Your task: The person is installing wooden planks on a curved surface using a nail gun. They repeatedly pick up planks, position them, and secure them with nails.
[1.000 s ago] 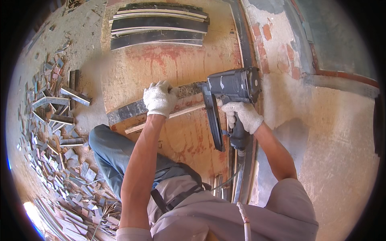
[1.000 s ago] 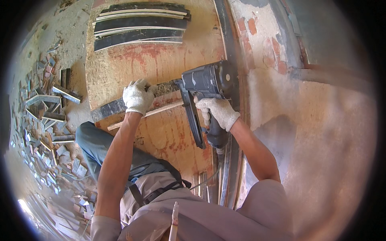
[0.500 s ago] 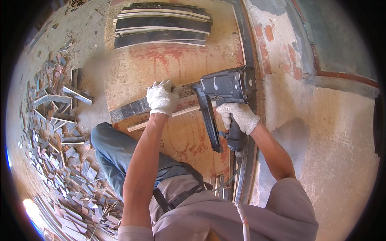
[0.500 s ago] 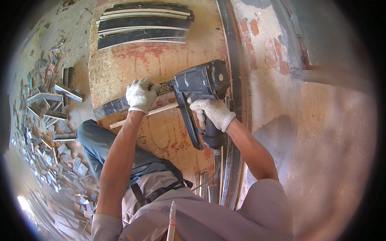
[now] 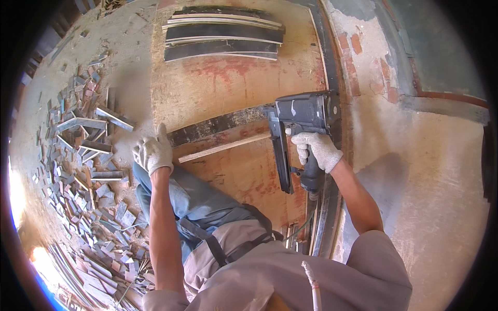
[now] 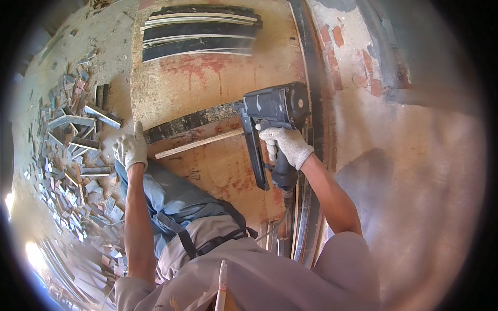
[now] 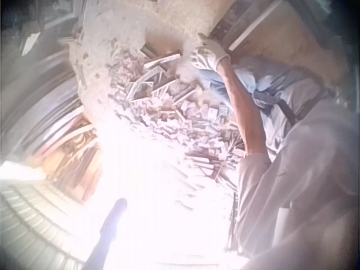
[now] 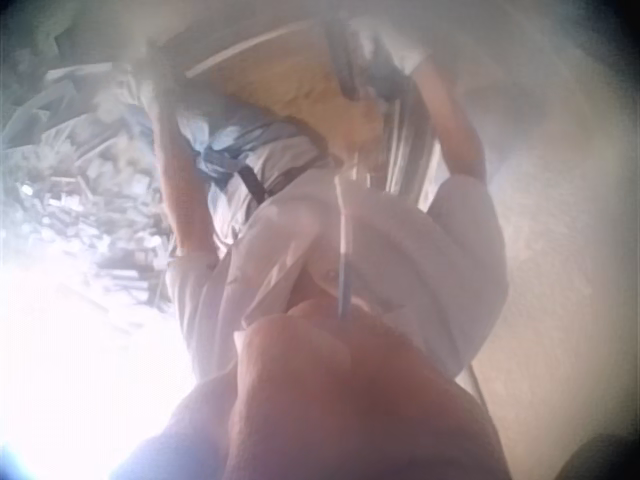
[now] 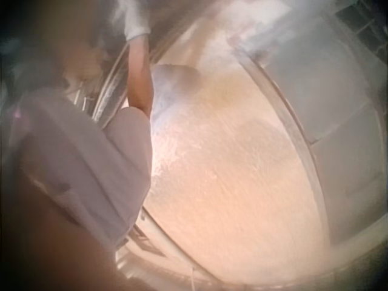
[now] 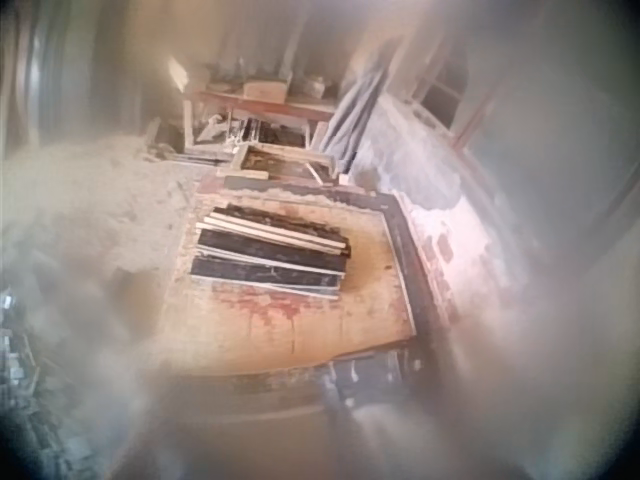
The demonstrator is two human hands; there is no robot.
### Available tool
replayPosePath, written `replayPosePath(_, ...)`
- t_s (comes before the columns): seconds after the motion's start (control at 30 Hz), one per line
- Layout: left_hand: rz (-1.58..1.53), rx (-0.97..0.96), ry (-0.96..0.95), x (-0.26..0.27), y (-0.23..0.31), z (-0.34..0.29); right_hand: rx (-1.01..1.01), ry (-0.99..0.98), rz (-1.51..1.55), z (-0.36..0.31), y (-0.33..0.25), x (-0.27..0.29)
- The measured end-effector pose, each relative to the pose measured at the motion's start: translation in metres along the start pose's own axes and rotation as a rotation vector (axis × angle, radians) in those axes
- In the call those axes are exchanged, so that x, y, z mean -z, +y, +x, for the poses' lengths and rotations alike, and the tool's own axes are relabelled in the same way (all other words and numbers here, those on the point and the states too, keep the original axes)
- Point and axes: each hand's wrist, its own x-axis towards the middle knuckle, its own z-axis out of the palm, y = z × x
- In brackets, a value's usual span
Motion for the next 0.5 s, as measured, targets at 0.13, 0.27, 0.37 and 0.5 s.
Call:
replayPosePath(0.13, -0.137, 0.07, -0.215, -0.018, -0.016, 0.024, -0.027, -0.042, 0.03, 0.002, 0.002, -0.002)
replayPosePath(0.27, -1.093, 0.3, -0.479, -0.007, 0.002, 0.006, 0.004, -0.004, 0.055, -0.004, 0.016, 0.005)
replayPosePath(0.37, -1.323, 0.472, -0.522, -0.01, 0.034, -0.018, 0.005, -0.002, 0.061, -0.013, 0.024, 0.005)
replayPosePath(0.5, -1.357, 0.473, -0.676, -0.006, 0.064, -0.032, 0.033, -0.031, -0.029, -0.014, 0.031, 0.002)
